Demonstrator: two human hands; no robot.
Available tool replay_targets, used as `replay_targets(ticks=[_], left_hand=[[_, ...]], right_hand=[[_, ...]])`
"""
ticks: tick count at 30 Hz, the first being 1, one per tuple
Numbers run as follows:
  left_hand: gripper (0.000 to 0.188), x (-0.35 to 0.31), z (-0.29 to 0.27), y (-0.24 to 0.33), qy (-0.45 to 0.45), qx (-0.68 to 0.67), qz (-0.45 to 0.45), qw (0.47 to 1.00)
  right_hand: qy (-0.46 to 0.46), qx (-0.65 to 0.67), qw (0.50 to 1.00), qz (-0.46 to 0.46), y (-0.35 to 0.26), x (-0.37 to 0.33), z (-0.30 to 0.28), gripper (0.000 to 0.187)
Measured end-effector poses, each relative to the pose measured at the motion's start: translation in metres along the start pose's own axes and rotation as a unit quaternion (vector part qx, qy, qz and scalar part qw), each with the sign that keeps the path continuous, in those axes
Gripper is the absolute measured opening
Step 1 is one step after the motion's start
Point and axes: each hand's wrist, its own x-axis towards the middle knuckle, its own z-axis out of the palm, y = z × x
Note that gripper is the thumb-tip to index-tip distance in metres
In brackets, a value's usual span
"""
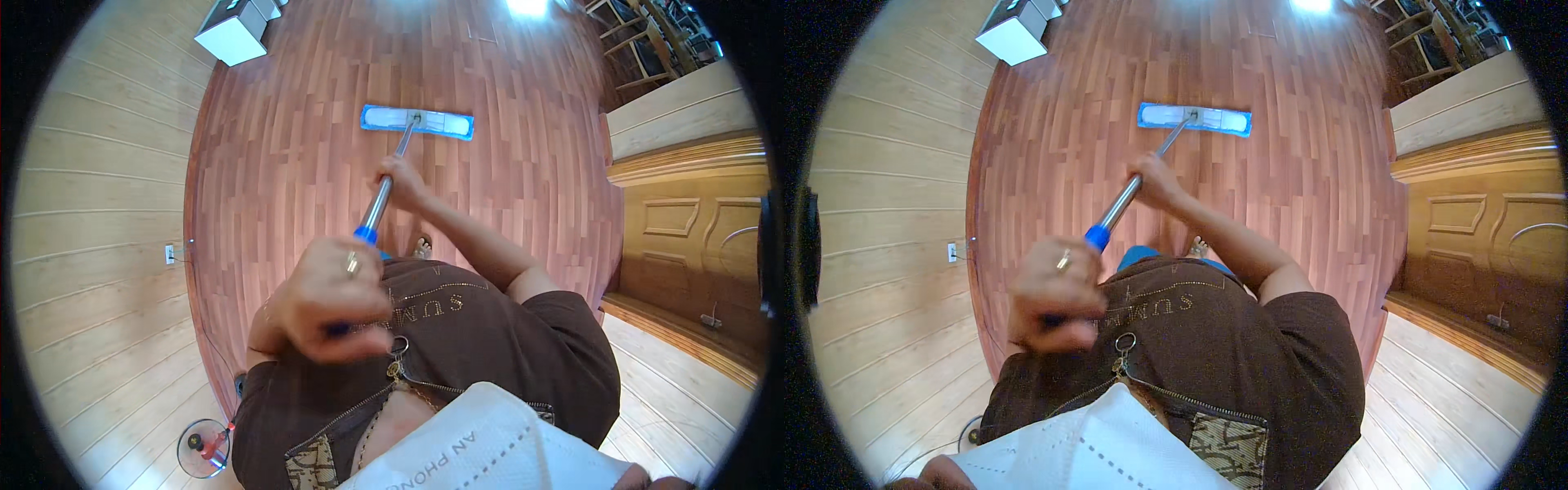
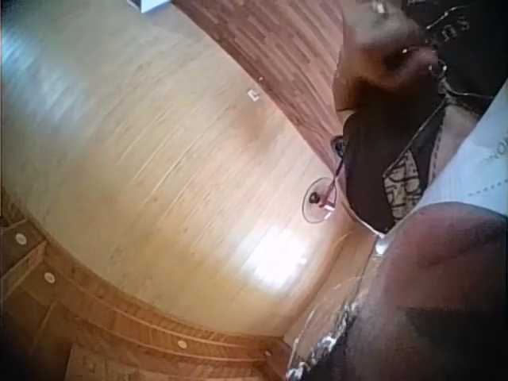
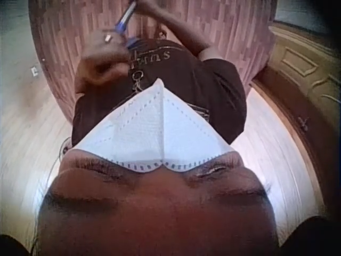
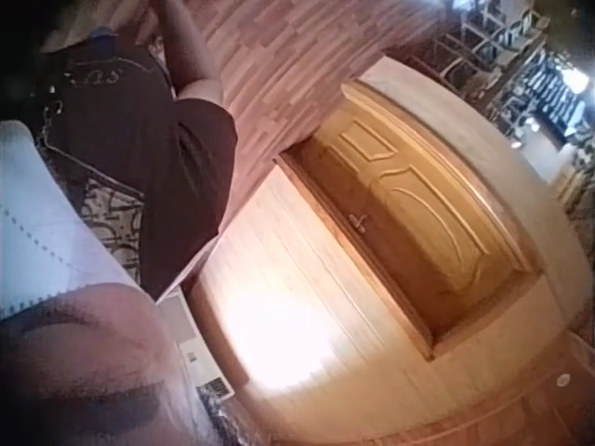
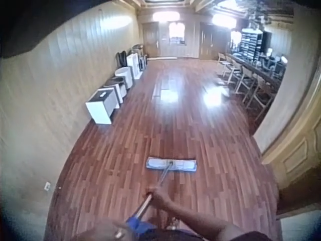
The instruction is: Mopping a wooden floor in a large room.
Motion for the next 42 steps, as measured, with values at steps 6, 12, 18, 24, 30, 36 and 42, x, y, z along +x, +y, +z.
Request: replay_targets(ticks=[6, 12, 18, 24, 30, 36, 42], left_hand=[[0.035, 0.022, -0.033, -0.016, -0.083, -0.102, 0.107, 0.985], [0.041, 0.045, -0.057, -0.078, -0.028, -0.052, 0.109, 0.992], [0.038, 0.083, -0.097, -0.191, 0.024, 0.047, 0.019, 0.998], [0.031, 0.111, -0.123, -0.264, 0.009, 0.092, 0.018, 0.996], [0.032, 0.138, -0.185, -0.218, -0.072, 0.075, 0.081, 0.991], [0.039, 0.153, -0.22, -0.203, -0.137, -0.045, 0.219, 0.965], [0.035, 0.179, -0.237, -0.251, -0.06, -0.013, 0.226, 0.972]], right_hand=[[-0.002, 0.027, 0.995, 0.094, -0.026, 0.012, -0.01, 0.014], [-0.033, 0.015, 0.998, 0.042, 0.048, 0.073, -0.018, 0.019], [-0.051, 0.058, 0.997, 0.011, 0.206, 0.159, -0.017, 0.014], [-0.032, 0.502, 0.753, 0.425, 0.255, 0.216, -0.033, 0.011], [-0.052, -0.069, 0.996, 0.036, 0.206, 0.231, -0.045, 0.015], [-0.071, -0.048, 0.992, 0.098, 0.142, 0.248, -0.037, 0.013], [-0.046, -0.059, 0.992, 0.101, 0.191, 0.283, -0.047, 0.022]])
